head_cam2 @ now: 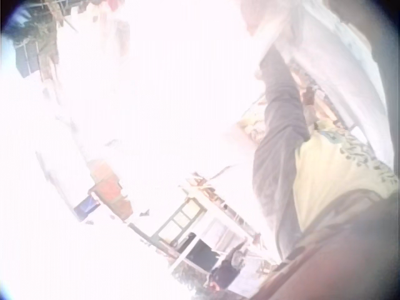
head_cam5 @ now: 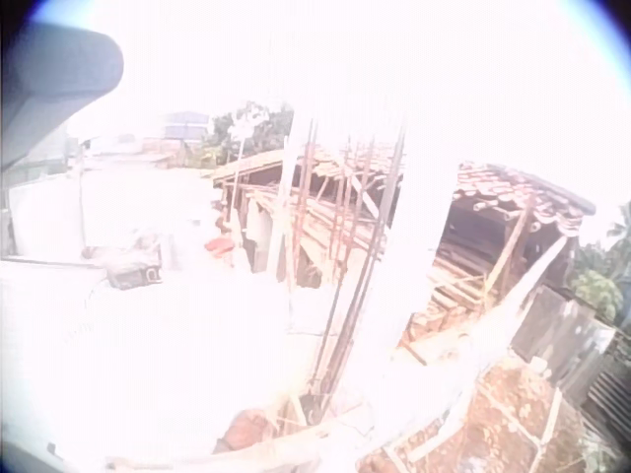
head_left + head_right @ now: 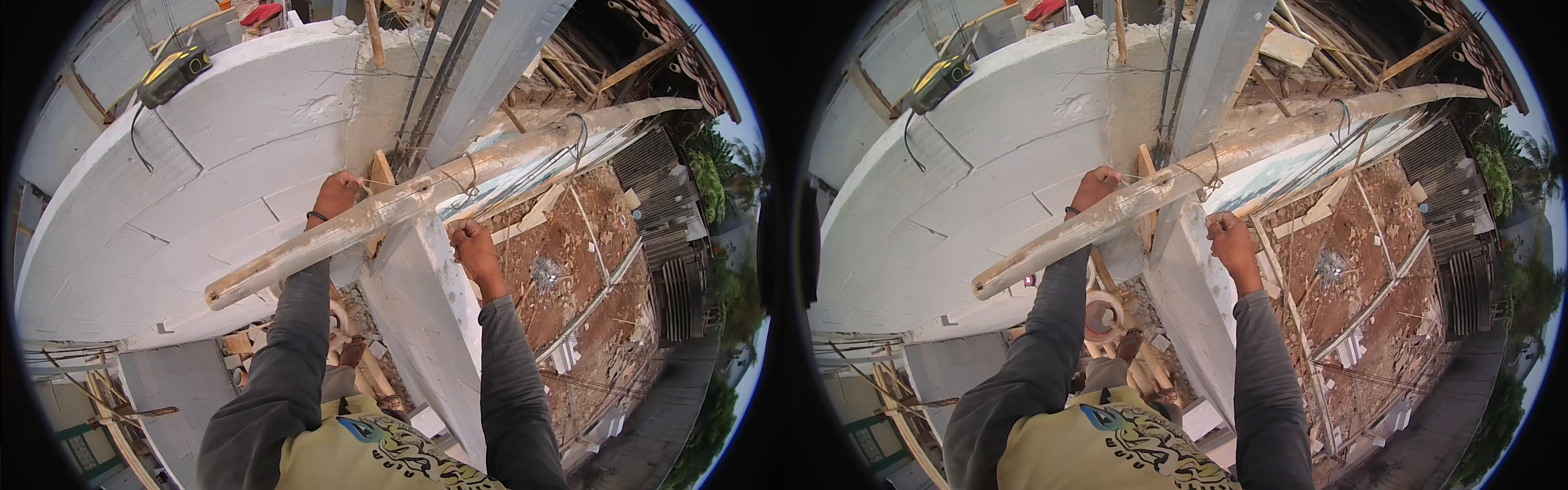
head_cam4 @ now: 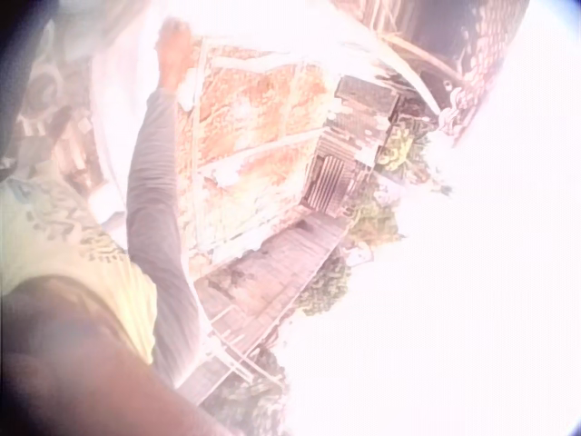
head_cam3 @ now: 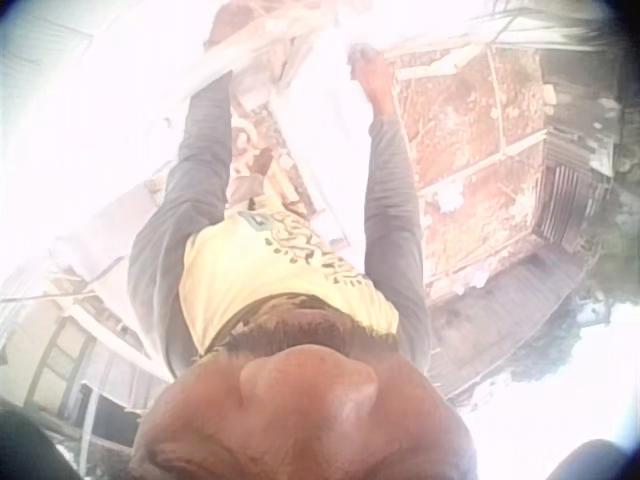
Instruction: The person builds a wall using white blocks and wire. The person uses a trowel to apply mortar between blocks, positions blocks on top of each other, and uses their hands to secure wire around rebar and along the top of the blocks.
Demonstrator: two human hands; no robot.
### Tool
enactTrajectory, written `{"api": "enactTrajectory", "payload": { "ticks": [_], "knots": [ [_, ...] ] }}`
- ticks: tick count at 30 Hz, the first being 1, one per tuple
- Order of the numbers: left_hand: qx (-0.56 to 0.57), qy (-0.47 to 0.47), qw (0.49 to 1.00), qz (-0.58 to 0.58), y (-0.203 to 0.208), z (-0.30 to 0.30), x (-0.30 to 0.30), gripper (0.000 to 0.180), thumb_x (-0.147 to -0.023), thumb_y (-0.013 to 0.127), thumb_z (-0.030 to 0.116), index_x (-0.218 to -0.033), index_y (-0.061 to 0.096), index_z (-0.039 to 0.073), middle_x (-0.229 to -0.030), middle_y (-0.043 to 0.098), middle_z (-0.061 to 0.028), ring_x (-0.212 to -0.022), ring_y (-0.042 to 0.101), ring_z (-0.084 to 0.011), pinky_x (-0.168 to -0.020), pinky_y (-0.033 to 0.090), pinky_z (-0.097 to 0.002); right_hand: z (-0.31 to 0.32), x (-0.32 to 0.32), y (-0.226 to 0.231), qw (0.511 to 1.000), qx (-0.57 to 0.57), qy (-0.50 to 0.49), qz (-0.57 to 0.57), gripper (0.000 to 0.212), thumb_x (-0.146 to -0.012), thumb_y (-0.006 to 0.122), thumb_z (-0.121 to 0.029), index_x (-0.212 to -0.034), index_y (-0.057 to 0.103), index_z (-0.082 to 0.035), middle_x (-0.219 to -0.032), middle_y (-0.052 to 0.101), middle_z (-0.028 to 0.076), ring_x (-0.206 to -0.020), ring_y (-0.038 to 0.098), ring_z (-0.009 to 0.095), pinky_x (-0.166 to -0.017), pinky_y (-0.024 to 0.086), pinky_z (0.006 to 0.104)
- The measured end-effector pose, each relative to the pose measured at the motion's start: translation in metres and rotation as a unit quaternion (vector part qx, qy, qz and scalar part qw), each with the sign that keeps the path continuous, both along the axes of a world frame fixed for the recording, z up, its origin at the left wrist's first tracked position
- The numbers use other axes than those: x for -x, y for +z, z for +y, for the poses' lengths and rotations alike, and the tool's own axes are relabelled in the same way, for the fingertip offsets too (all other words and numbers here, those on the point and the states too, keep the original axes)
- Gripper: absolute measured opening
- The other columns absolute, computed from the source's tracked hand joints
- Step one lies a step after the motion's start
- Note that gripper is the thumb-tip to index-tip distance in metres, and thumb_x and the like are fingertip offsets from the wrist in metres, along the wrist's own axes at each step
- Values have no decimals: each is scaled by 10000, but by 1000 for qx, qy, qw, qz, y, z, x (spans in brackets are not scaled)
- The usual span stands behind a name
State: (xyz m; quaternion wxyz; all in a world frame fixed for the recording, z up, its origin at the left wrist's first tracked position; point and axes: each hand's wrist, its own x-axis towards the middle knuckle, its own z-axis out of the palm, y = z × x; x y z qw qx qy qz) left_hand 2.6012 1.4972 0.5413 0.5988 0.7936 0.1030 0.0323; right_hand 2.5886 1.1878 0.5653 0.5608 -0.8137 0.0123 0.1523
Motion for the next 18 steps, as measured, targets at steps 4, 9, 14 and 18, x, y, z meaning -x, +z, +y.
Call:
{"api": "enactTrajectory", "payload": {
  "ticks": [4, 9, 14, 18],
  "knots": [
    [219, 77, 972, -21, -5, 6, 3, 211, -917, 576, 230, -796, 560, 57, -625, 539, 16, -502, 478, -70, -455, 373, -236, -3, 11, 7, 1000, 6, 9, 25, 127, -882, 575, -130, -946, 608, -25, -708, 574, 41, -474, 493, 81, -425, 430, 238],
    [330, 112, 936, -41, -24, 3, 4, 208, -918, 574, 233, -791, 559, 69, -645, 546, 13, -510, 496, -66, -444, 379, -232, -13, 57, 13, 999, 26, -8, 48, 126, -882, 570, -116, -951, 603, -16, -703, 573, 39, -469, 490, 84, -432, 438, 240],
    [409, 94, 905, -67, -18, -8, -22, 208, -914, 587, 233, -798, 561, 62, -661, 567, -4, -511, 512, -72, -432, 390, -230, -51, 88, -7, 996, 29, -68, 44, 119, -880, 569, -124, -915, 601, -15, -675, 566, 42, -452, 485, 93, -438, 446, 250],
    [384, 46, 922, -35, 1, -38, -45, 190, -895, 622, 221, -809, 581, 56, -670, 584, -3, -506, 507, -63, -432, 386, -222, -71, 94, -3, 985, 43, -165, -9, 142, -889, 562, -132, -801, 582, -23, -626, 526, 22, -461, 485, 97, -432, 419, 248]
  ]
}}
